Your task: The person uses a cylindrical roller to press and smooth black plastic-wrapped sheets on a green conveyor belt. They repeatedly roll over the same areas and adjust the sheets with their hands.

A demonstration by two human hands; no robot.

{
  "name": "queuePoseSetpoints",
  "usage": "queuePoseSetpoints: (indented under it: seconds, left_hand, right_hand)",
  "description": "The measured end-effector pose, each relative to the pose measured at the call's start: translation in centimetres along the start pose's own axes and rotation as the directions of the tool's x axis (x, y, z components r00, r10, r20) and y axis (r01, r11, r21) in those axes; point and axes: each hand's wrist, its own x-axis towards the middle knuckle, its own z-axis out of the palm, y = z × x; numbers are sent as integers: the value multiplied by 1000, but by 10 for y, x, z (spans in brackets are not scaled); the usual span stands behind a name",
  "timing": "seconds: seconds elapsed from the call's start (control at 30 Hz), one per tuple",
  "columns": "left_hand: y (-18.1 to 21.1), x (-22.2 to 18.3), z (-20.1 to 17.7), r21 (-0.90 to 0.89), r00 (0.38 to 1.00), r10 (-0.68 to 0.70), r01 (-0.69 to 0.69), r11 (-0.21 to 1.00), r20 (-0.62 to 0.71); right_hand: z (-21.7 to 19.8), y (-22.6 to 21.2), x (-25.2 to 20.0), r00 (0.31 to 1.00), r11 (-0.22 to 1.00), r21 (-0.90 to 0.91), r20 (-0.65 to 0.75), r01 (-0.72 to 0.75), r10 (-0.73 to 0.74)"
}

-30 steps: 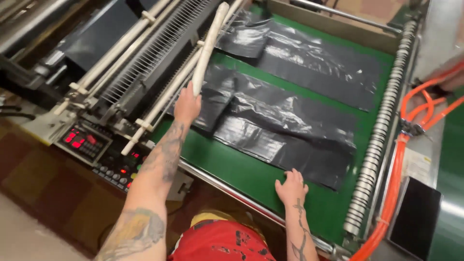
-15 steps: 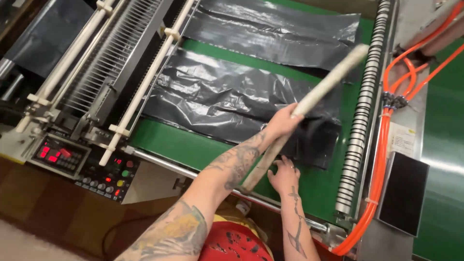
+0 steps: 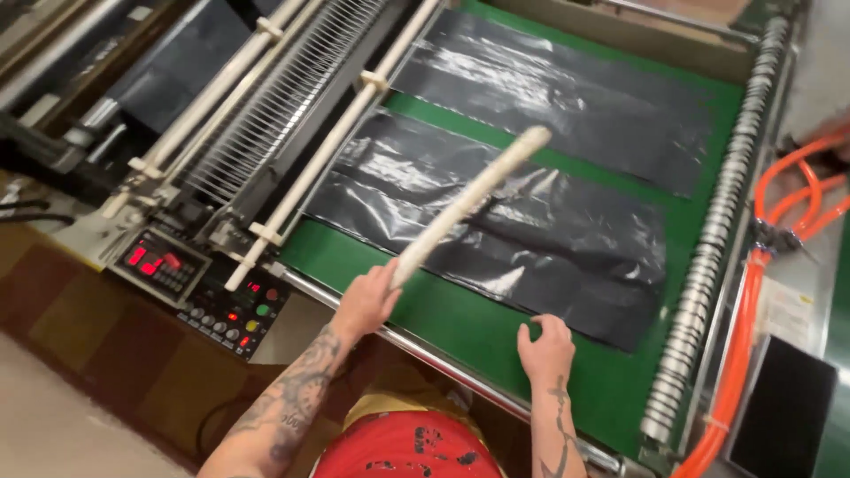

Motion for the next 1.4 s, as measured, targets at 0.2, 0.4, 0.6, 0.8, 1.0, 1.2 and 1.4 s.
queuePoseSetpoints:
  seconds: [0.2,0.4,0.6,0.8,1.0,1.2,1.4]
  left_hand:
    - [-36,-5,-27,63,956,-226,242,968,-187]
    - [-66,17,-36,140,897,-303,362,922,-323]
    - [-110,75,-53,384,888,-145,330,862,-436]
    - [-57,181,-16,77,916,-317,345,936,-246]
    - [119,230,122,-598,966,-243,244,764,84]
    - [223,216,144,-667,974,-6,160,727,227]
    - [184,140,37,-708,972,134,41,705,191]
  right_hand:
    - [-39,-34,-3,961,993,-83,258,-85,104]
    - [-48,-40,-5,924,984,-133,347,-120,160]
    - [-28,-21,-2,936,982,-157,319,-101,147]
    - [-24,-15,-1,946,984,-158,297,-85,129]
    - [-14,-6,4,947,980,-182,291,-87,138]
    - [-9,-1,1,966,977,-212,246,-27,81]
    - [-17,2,-5,979,998,-54,201,-33,43]
